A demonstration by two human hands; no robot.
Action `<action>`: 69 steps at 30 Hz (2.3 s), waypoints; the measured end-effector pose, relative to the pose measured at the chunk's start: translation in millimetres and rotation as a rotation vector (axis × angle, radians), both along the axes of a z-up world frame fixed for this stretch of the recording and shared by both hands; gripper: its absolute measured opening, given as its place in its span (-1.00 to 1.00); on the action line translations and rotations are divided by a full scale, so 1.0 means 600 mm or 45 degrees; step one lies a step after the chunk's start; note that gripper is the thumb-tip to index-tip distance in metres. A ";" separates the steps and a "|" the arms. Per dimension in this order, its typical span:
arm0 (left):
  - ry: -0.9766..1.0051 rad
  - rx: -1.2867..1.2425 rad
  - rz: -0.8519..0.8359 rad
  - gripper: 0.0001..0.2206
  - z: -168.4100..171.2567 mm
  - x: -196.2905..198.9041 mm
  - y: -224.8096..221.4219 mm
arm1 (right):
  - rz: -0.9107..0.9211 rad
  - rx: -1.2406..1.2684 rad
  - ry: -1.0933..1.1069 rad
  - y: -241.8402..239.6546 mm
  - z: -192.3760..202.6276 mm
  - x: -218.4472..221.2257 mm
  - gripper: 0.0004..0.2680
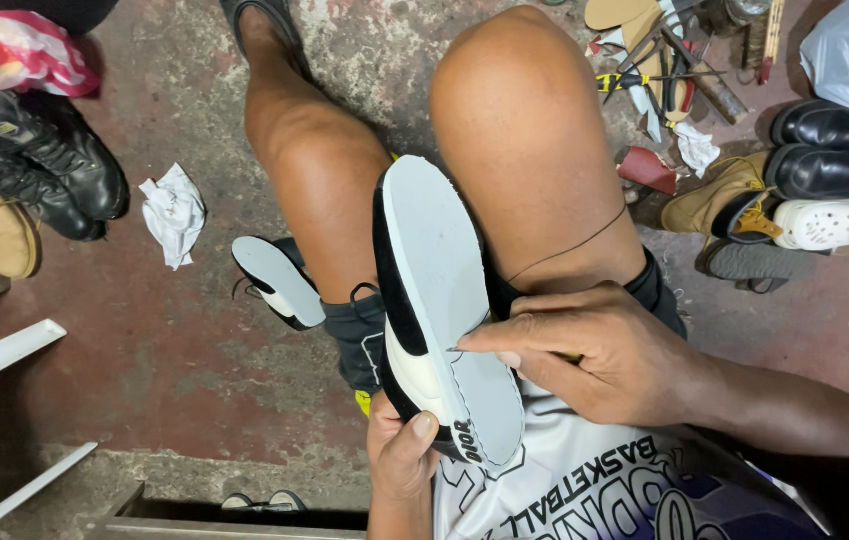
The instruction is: The person is repairing a shoe by hand, using a needle and thread to stitch a sole onto the upper part of the shoe.
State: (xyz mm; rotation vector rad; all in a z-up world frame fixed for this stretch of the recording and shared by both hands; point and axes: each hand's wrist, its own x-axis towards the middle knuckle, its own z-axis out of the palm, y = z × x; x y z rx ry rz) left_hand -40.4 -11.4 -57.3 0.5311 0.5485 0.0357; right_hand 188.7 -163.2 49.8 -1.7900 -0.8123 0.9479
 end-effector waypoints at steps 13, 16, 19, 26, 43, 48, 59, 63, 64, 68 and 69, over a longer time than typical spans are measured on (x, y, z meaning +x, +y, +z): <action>0.228 0.990 -0.308 -0.79 0.040 0.051 -0.010 | 0.090 -0.156 -0.286 -0.028 -0.021 0.035 -0.79; 0.184 1.171 -0.343 -0.84 0.057 0.068 -0.012 | 0.109 -0.121 -0.258 -0.027 -0.031 0.048 -0.84; 0.173 1.195 -0.334 -0.84 0.067 0.083 -0.009 | 0.195 -0.154 -0.280 -0.020 -0.034 0.058 -0.82; 0.185 1.145 -0.360 -0.80 0.074 0.094 0.004 | 0.329 -0.112 -0.374 0.007 -0.044 0.078 -0.82; 0.162 1.367 -0.511 -0.84 0.092 0.126 0.024 | 0.536 -0.081 -0.562 0.034 -0.056 0.089 -0.95; 0.149 1.313 -0.441 -0.83 0.092 0.123 0.021 | 0.459 -0.082 -0.453 0.039 -0.062 0.093 -0.98; 0.711 0.970 0.129 -0.83 0.091 0.010 0.059 | -0.115 0.145 0.458 -0.065 -0.110 0.110 -0.93; 0.625 1.665 0.055 -0.80 0.103 0.035 0.073 | -0.179 0.251 0.584 -0.084 -0.133 0.123 -0.95; 0.520 1.662 0.079 -0.70 0.109 0.046 0.064 | -0.206 0.261 0.641 -0.090 -0.135 0.118 -0.95; 0.208 1.237 -0.139 -0.59 0.101 0.081 0.031 | -0.261 0.216 0.641 -0.096 -0.137 0.110 -0.94; 0.225 1.178 -0.117 -0.73 0.099 0.084 0.023 | -0.257 0.203 0.618 -0.094 -0.135 0.110 -0.94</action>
